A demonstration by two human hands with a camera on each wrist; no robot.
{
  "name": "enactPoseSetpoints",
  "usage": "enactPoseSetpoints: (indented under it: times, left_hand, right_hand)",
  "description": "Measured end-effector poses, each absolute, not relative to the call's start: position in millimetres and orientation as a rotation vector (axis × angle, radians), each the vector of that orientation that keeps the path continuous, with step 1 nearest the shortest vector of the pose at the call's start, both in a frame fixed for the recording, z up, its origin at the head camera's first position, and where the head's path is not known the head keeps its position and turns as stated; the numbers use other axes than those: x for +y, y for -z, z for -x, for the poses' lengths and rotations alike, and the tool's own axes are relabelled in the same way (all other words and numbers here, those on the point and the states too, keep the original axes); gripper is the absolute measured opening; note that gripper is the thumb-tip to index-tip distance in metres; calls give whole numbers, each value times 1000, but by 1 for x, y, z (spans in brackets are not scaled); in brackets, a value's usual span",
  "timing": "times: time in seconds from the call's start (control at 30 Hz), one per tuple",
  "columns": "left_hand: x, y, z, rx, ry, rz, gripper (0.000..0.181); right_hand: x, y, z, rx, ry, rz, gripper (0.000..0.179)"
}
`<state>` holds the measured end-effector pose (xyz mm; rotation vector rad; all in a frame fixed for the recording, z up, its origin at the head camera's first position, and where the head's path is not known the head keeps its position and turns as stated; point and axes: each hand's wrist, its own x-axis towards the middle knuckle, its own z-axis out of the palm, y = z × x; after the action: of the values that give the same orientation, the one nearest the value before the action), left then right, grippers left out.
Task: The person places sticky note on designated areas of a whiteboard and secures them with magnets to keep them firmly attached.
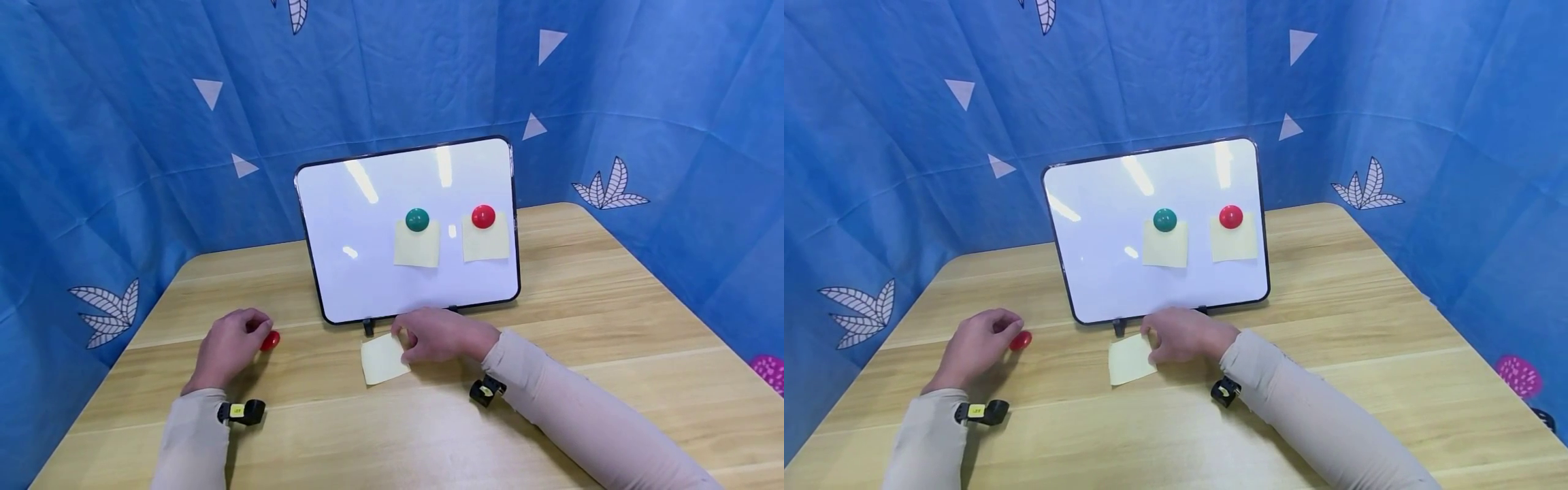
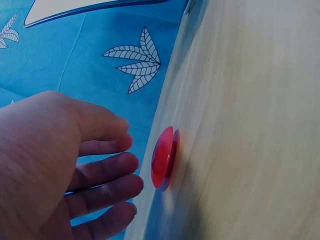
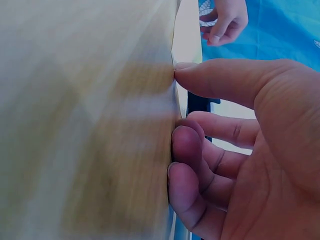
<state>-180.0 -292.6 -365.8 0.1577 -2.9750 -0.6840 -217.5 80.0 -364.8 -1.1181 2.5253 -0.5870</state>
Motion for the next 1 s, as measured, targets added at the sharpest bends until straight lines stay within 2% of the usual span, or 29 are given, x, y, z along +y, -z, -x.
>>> enactPoseSetpoints:
  times: [0.17,0.37,1.0]
  left_hand:
    - [-294,365,180,-3037,701,-168,27]
    - [-296,365,180,-3116,726,-187,32]
    - [-302,366,180,-3199,682,-197,56]
  right_hand:
    - [80,365,218,2517,588,1119,43]
    - [80,365,218,2502,591,1153,23]
    - [80,363,218,2511,613,1073,31]
